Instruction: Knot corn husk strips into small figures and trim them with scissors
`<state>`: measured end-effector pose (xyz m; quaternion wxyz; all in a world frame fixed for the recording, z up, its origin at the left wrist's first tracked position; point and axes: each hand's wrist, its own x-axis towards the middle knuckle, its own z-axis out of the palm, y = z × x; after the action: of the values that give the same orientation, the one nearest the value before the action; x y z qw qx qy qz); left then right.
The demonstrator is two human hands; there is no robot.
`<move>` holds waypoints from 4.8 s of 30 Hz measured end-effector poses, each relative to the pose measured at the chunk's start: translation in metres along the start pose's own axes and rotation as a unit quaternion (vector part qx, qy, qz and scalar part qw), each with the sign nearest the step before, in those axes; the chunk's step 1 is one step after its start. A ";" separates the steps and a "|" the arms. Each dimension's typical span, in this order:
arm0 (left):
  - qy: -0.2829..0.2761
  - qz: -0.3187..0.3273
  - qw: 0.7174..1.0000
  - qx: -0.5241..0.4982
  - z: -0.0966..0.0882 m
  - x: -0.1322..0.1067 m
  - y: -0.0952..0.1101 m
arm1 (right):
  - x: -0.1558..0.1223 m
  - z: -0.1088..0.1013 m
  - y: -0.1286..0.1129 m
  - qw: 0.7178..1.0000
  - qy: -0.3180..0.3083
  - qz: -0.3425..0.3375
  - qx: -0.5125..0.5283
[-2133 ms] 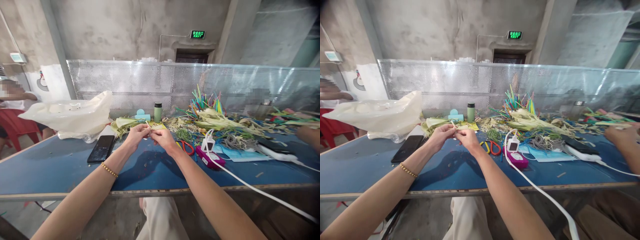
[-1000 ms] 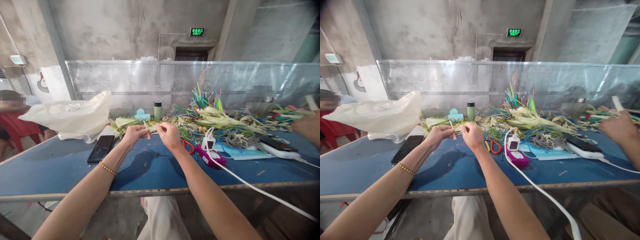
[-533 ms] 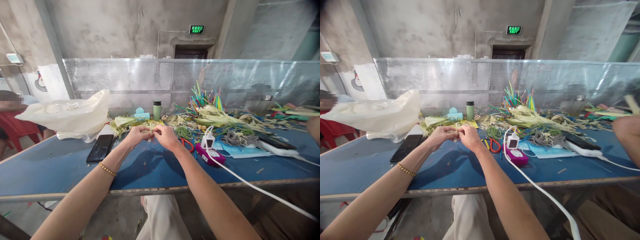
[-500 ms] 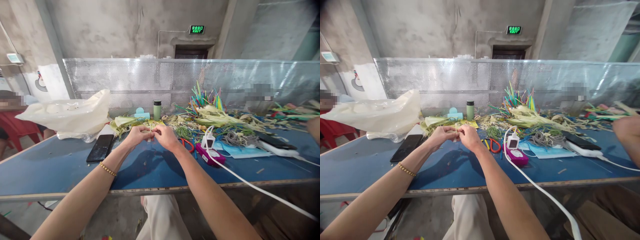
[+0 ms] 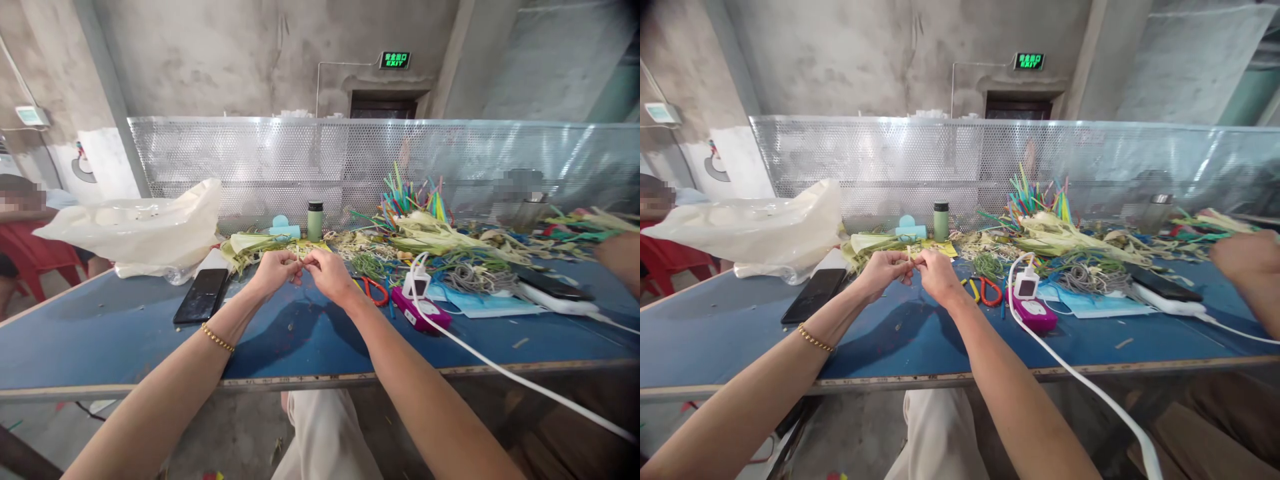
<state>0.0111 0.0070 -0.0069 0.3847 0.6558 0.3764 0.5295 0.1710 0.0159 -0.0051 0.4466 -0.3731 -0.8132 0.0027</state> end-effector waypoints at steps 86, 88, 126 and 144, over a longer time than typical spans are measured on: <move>0.027 0.035 0.999 -0.020 0.004 -0.004 0.005 | 0.000 -0.003 -0.005 0.944 0.011 0.182 0.274; 0.015 0.033 0.999 -0.013 0.006 -0.005 0.007 | 0.000 -0.002 -0.004 0.941 0.008 0.187 0.283; -0.070 -0.060 0.974 -0.206 0.006 -0.008 0.007 | 0.001 -0.002 -0.005 0.954 0.030 0.140 0.264; 0.003 -0.049 0.983 -0.179 0.018 -0.007 -0.003 | -0.003 0.002 -0.007 0.976 0.075 0.133 0.156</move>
<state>0.0273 0.0000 -0.0153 0.5203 0.5556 0.3077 0.5709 0.1667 0.0097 -0.0066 0.5546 -0.4026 -0.7103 0.1607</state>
